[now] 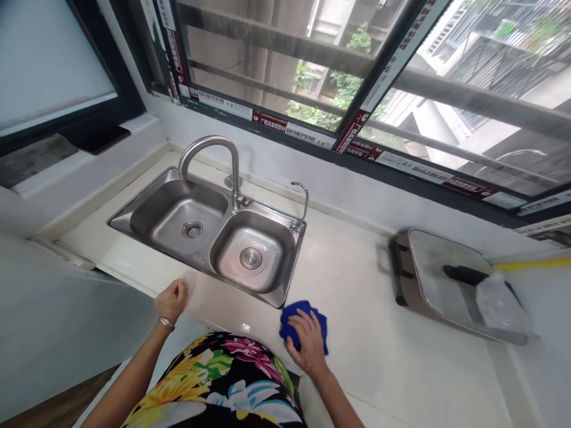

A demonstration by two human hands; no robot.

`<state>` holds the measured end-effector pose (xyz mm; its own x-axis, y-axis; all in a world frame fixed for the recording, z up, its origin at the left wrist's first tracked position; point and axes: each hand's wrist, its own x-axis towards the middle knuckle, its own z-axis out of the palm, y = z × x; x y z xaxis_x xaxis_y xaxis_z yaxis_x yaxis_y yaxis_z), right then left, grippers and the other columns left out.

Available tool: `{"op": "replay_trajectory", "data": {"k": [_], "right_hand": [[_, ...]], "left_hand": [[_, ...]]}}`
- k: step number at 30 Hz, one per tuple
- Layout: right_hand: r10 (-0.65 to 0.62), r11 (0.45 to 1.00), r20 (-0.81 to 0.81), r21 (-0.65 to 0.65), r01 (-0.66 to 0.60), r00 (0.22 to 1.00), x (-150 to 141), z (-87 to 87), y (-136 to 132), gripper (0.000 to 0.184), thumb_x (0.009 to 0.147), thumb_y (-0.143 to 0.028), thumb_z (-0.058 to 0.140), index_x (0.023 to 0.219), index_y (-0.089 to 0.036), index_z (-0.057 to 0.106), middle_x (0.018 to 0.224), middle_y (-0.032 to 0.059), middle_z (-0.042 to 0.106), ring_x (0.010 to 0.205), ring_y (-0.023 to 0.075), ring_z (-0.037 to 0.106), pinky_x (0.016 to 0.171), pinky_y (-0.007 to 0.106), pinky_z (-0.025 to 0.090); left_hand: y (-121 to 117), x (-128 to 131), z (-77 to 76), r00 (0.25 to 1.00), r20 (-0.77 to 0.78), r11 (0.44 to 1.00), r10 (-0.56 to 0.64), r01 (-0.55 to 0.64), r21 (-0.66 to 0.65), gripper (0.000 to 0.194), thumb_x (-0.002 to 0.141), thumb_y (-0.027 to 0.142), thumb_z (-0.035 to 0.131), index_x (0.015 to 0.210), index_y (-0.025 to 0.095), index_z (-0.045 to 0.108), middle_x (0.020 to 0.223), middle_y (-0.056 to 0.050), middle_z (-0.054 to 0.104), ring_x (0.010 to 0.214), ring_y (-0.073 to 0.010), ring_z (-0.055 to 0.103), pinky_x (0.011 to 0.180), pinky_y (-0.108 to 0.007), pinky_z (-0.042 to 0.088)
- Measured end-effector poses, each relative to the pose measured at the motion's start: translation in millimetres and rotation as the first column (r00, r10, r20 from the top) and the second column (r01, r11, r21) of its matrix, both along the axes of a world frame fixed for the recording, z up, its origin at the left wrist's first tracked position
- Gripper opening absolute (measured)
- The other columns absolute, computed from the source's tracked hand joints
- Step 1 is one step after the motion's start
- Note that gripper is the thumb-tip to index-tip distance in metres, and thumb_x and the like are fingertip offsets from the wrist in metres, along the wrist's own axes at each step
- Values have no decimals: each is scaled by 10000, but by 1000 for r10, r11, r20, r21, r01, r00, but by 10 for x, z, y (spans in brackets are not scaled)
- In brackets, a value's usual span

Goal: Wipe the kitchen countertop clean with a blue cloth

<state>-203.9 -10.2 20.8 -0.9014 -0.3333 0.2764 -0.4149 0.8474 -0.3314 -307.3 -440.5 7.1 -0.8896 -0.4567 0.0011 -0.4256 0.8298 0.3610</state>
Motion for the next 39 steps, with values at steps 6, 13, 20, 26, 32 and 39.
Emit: {"op": "replay_trajectory", "data": {"k": [6,13,20,26,32,39], "right_hand": [[-98,995,33,16,98,995,242,-64,295,422,859,-251,517,1275,-313,541,1277,88,640,1316,353,517,1102,659,373],[-76,995,71,64,71,995,-232,-64,-605,440,895,-237,460,1331,-225,515,1361,93,593,1380,312,432,1155,592,299],[41,992,312,101,-76,949,-831,43,-1414,465,932,-250,419,1385,-180,496,1393,112,568,1244,260,515,1000,443,422],[155,979,372,69,-194,915,-1119,131,-1912,504,940,-265,408,1427,-143,450,1433,141,524,1271,286,473,1030,464,413],[351,932,336,-33,-361,874,-1411,103,-2397,585,921,-273,449,1485,-133,384,1499,160,451,1360,306,400,1104,491,370],[519,855,301,-185,-485,800,-1858,-104,-2873,580,945,-279,422,1500,-116,372,1489,164,480,1415,283,367,1210,520,228]], "left_hand": [[36,7,8,1000,-13,1000,23,-23,1,400,958,399,404,724,202,661,587,-16,537,550,-134,353,578,-279,154],[57,33,-4,997,-76,1000,10,-8,26,387,940,390,428,674,199,635,582,-14,538,551,-130,367,578,-285,149],[59,69,-47,996,-92,998,-17,23,65,425,943,399,405,624,195,597,570,-6,546,554,-119,413,566,-264,180],[46,107,-93,982,-177,995,-65,77,61,463,957,395,377,587,190,567,548,-13,541,546,-117,428,559,-273,201],[37,150,-104,977,-182,990,-113,126,59,471,968,371,375,568,196,551,542,-21,539,547,-121,450,567,-272,259],[25,177,-107,977,-173,989,-128,139,55,471,970,361,373,574,206,578,548,-30,565,545,-130,482,582,-279,300]]}}
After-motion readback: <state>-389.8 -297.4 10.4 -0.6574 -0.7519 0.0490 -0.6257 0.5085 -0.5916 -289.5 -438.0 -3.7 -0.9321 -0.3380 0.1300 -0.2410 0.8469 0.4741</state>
